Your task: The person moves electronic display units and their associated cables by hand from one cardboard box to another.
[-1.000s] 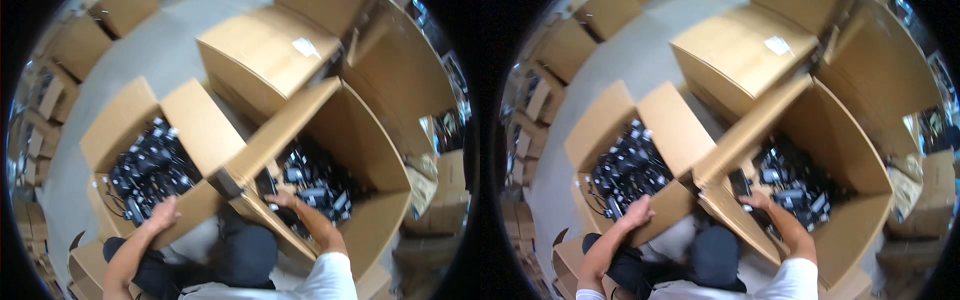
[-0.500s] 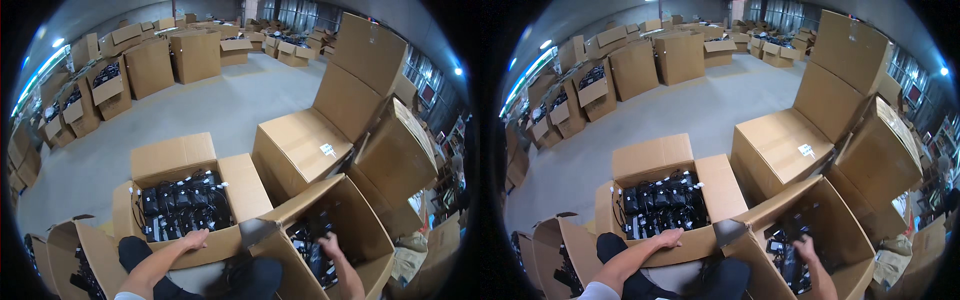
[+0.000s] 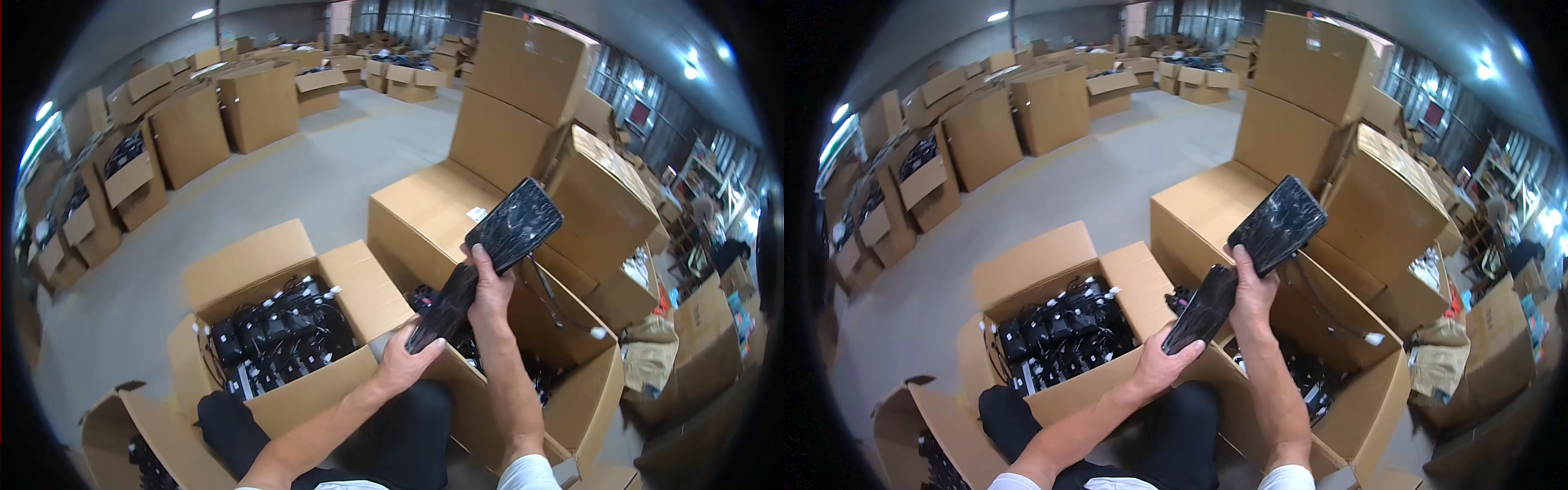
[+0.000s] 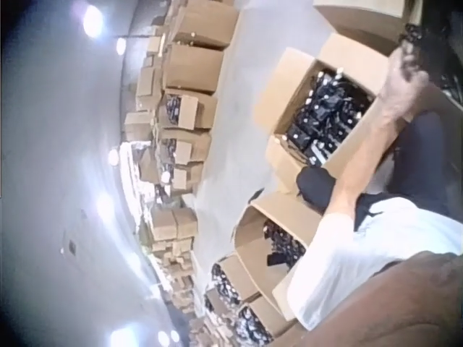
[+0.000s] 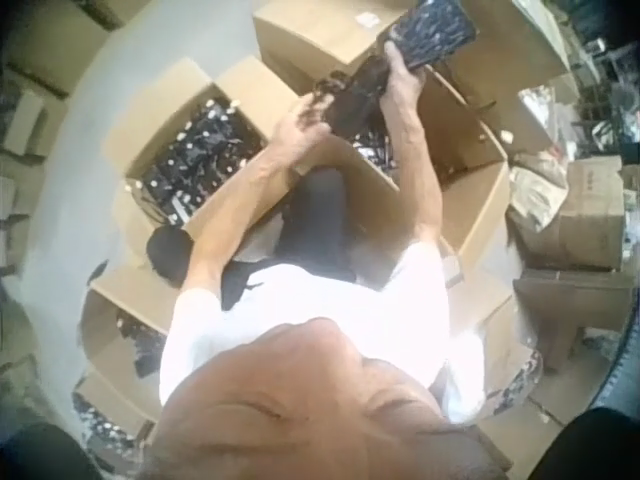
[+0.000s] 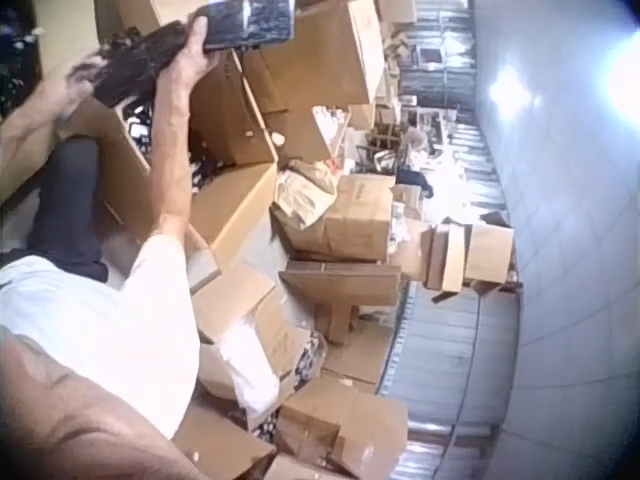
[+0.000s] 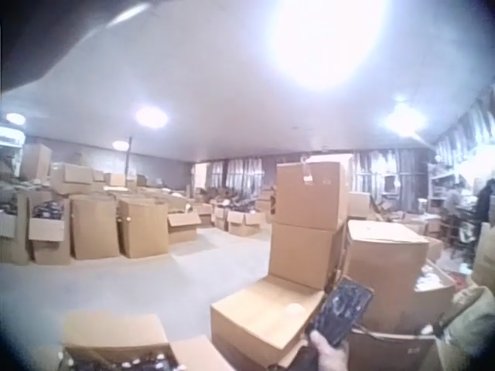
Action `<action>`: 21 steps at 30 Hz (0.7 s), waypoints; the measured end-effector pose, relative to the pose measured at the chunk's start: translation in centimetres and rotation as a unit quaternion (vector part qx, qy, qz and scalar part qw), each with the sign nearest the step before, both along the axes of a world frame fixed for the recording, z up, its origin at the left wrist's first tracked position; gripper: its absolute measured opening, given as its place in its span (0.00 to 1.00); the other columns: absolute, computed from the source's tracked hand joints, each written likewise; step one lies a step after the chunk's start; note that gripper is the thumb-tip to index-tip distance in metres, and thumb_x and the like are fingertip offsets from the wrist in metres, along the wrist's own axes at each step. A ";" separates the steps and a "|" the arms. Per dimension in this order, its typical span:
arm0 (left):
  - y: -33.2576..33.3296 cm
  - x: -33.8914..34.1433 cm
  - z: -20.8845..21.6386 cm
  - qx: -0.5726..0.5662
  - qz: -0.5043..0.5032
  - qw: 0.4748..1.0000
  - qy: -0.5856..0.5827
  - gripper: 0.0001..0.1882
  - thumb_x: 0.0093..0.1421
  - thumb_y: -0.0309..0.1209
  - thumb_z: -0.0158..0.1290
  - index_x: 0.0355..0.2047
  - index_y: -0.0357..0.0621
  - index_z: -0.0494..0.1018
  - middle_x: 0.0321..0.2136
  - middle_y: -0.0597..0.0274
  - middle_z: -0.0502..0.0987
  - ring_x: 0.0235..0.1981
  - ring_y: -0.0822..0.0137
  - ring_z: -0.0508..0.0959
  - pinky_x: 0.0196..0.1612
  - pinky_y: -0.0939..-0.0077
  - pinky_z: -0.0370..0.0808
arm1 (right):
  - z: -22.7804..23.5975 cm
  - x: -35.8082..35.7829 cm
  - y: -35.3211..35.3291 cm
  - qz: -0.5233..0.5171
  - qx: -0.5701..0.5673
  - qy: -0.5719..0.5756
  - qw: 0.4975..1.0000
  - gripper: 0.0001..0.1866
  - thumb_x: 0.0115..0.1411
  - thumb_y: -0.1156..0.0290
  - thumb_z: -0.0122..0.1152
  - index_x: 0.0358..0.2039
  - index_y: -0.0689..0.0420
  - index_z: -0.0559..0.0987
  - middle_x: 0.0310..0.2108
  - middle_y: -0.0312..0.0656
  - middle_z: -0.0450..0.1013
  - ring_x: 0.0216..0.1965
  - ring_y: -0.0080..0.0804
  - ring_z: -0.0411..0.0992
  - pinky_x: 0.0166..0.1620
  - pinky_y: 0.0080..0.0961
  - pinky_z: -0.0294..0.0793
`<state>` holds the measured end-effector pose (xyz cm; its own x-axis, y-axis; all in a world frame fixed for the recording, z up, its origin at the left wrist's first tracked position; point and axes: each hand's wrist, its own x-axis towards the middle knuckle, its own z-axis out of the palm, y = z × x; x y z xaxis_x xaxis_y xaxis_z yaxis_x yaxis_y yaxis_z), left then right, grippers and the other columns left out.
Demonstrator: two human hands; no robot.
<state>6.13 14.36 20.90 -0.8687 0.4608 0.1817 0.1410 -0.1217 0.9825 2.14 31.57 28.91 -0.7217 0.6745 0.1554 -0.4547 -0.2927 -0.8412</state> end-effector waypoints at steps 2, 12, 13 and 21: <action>-2.0 1.6 0.2 0.043 0.091 0.994 -0.043 0.20 0.62 0.36 0.63 0.48 0.35 0.75 0.34 0.66 0.78 0.34 0.75 0.77 0.40 0.76 0.76 | -1.1 -1.3 -2.9 0.010 -0.002 0.004 1.000 0.13 0.61 0.69 0.70 0.43 0.62 0.80 0.35 0.39 0.79 0.30 0.28 0.77 0.33 0.26 0.79; -17.5 -3.0 -4.3 -0.041 0.472 0.880 0.004 0.18 0.66 0.36 0.57 0.46 0.31 0.74 0.35 0.54 0.82 0.35 0.65 0.79 0.42 0.70 0.76 | -1.0 -2.3 -10.0 0.128 0.490 -0.173 0.845 0.15 0.57 0.67 0.66 0.37 0.67 0.78 0.22 0.42 0.76 0.23 0.23 0.71 0.30 0.26 0.72; -17.1 -2.6 -3.8 -0.040 0.462 0.886 -0.032 0.24 0.68 0.37 0.55 0.57 0.30 0.68 0.41 0.50 0.80 0.40 0.65 0.79 0.46 0.70 0.76 | -0.4 -1.9 -11.0 0.121 0.534 -0.188 0.815 0.15 0.57 0.67 0.66 0.37 0.67 0.78 0.22 0.42 0.76 0.23 0.24 0.70 0.30 0.26 0.72; -12.9 -1.3 -4.3 0.225 0.384 0.893 -0.067 0.27 0.74 0.41 0.47 0.65 0.36 0.60 0.55 0.55 0.73 0.54 0.68 0.71 0.60 0.72 0.68 | -4.1 1.9 -20.4 -0.006 0.796 0.032 0.604 0.22 0.55 0.74 0.69 0.50 0.67 0.76 0.38 0.53 0.79 0.36 0.48 0.80 0.36 0.36 0.81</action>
<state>4.86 1.44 16.57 -0.9254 -0.3728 0.0687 0.2369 -0.4273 0.8725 4.09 11.22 24.80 -0.6766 -0.3620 0.6412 -0.4948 0.8684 -0.0318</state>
